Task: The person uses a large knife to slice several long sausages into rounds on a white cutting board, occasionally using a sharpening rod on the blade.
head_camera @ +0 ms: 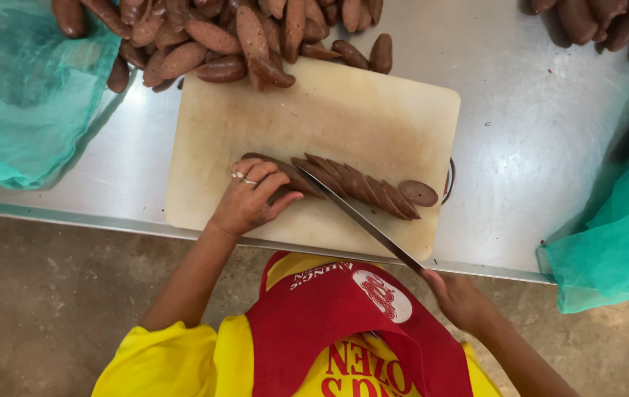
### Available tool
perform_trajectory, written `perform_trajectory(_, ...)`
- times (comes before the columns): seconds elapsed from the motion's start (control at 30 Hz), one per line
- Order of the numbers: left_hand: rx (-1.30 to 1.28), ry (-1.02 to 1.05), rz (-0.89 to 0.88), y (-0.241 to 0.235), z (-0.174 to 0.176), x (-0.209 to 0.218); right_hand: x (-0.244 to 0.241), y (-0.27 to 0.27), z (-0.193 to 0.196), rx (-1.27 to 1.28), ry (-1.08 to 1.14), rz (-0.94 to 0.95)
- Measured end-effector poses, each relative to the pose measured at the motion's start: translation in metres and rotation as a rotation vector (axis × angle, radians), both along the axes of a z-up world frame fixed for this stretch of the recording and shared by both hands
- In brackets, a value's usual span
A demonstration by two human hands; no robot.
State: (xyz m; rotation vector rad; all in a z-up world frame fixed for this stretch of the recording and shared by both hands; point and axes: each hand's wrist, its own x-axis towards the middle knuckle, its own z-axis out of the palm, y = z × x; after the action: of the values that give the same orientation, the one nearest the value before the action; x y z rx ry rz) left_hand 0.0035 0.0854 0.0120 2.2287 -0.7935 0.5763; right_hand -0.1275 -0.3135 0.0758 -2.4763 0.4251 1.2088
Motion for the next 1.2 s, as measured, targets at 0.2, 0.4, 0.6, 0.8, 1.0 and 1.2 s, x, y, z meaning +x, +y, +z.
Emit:
perform_trajectory(0.2,0.023,-0.047,-0.055,-0.002,0.001,0.004,-0.016,-0.002,0.04,-0.118,0.14,-0.088)
perform_trajectory(0.4,-0.021,-0.043,-0.065,-0.002,-0.003,0.009,-0.001,0.037,0.068,-0.104,-0.054,0.069)
perform_trajectory(0.6,-0.08,0.052,-0.096,0.001,-0.011,0.01,0.026,0.066,0.035,0.072,-0.224,0.308)
perform_trajectory(0.8,-0.04,0.077,-0.088,0.002,-0.019,0.007,0.096,0.167,-0.058,0.086,-0.457,0.22)
perform_trajectory(1.0,-0.027,0.041,-0.085,0.003,-0.017,0.008,0.093,0.156,-0.046,0.087,-0.548,0.605)
perform_trajectory(1.2,-0.019,0.014,-0.001,0.005,-0.009,0.003,0.013,0.045,0.016,-0.108,0.103,0.068)
